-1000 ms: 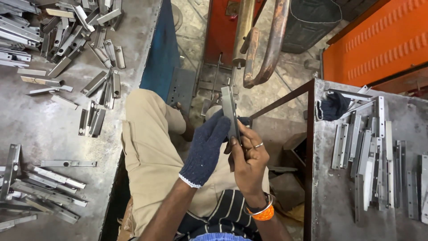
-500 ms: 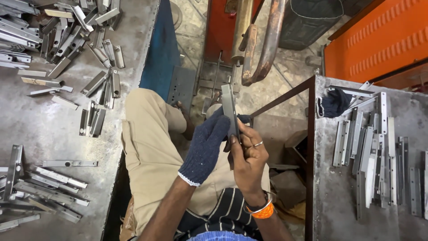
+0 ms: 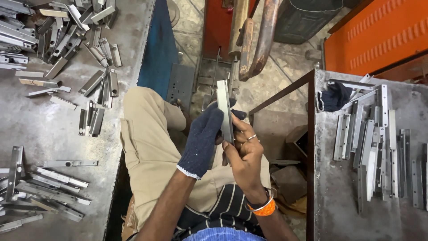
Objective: The person is assembling and welding metal slides or brackets using a spot-welding machine.
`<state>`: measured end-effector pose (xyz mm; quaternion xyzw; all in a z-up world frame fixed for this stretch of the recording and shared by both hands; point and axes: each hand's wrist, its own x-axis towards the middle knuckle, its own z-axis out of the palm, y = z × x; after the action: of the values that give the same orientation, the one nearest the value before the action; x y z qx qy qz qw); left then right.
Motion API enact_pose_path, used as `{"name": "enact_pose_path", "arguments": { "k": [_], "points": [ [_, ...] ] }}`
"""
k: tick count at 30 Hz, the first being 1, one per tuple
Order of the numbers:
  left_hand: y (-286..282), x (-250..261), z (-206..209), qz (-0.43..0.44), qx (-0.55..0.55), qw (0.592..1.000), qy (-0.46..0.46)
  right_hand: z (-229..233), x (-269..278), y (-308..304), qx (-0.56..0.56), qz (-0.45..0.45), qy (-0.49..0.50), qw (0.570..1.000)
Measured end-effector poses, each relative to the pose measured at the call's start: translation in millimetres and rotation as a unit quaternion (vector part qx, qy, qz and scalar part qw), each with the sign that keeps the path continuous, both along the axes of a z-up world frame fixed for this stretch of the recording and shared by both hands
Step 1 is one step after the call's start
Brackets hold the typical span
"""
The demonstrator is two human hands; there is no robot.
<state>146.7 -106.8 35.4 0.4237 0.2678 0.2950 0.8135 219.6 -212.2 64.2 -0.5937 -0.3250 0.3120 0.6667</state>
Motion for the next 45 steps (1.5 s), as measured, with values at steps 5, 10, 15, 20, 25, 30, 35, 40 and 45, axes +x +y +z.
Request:
{"name": "enact_pose_path", "arguments": {
  "k": [5,10,15,20,25,30,35,40,45],
  "points": [
    [-1,1,3,0.007,-0.009,1.0,0.009,-2,1,-1,-0.002,0.006,0.005,1.0],
    [-5,2,-9,0.025,0.047,0.999,-0.01,-5,0,-4,0.001,-0.006,-0.009,1.0],
    [-16,5,7,-0.018,0.009,0.997,0.069,1,2,-8,-0.026,-0.072,-0.043,0.996],
    [-14,16,58,-0.061,0.037,0.997,-0.01,29,10,-9,-0.024,-0.106,-0.07,0.992],
    [-6,29,74,-0.044,0.041,0.998,-0.032,57,21,3,-0.036,-0.113,-0.076,0.99],
    [-2,35,55,-0.028,-0.04,0.999,0.0,54,27,10,-0.023,-0.099,-0.011,0.995],
    [1,32,74,-0.039,-0.025,0.999,0.009,56,25,9,-0.048,-0.106,-0.014,0.993],
    [-5,31,62,-0.045,-0.034,0.998,-0.021,45,25,0,-0.047,-0.107,-0.058,0.992],
    [1,39,53,-0.026,-0.017,0.998,-0.05,71,27,-1,-0.079,-0.054,-0.006,0.995]
  ]
}}
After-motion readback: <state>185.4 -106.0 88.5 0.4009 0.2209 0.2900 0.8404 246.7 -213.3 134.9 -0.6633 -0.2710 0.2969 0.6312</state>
